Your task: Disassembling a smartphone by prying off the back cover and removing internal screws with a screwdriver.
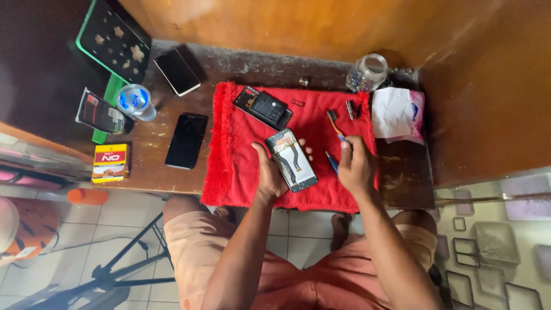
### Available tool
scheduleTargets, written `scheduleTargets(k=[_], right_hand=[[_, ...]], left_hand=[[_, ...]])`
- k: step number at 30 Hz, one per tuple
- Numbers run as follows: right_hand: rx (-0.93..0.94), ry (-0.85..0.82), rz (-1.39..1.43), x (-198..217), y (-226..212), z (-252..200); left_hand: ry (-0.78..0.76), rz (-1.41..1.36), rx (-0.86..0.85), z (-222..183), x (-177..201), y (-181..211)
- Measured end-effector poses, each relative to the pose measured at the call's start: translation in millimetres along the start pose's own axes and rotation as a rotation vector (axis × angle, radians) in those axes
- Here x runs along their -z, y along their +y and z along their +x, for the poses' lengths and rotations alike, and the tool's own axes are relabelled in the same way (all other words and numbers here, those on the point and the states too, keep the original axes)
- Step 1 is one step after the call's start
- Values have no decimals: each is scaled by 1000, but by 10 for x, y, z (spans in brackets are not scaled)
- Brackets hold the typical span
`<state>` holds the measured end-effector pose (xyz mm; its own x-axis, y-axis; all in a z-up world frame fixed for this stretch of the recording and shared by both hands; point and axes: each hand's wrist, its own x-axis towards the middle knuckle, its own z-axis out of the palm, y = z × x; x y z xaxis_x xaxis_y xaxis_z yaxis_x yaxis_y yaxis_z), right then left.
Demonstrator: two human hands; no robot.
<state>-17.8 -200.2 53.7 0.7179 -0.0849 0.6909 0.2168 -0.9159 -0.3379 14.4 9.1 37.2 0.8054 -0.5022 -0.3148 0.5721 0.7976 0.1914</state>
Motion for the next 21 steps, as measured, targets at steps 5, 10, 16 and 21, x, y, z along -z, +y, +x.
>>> scheduleTargets(k=[5, 10, 16, 21], right_hand=[[-2, -26, 142, -181, -162, -479], [86, -10, 53, -323, -188, -520], [44, -55, 92, -232, -268, -474], [-69, 62, 135, -365, -92, -599]], left_hand=[[30, 33, -33, -47, -45, 44], [83, 51, -53, -115, -123, 52], [193, 98, -48, -223, -277, 68], [204, 117, -78, -147, -135, 18]])
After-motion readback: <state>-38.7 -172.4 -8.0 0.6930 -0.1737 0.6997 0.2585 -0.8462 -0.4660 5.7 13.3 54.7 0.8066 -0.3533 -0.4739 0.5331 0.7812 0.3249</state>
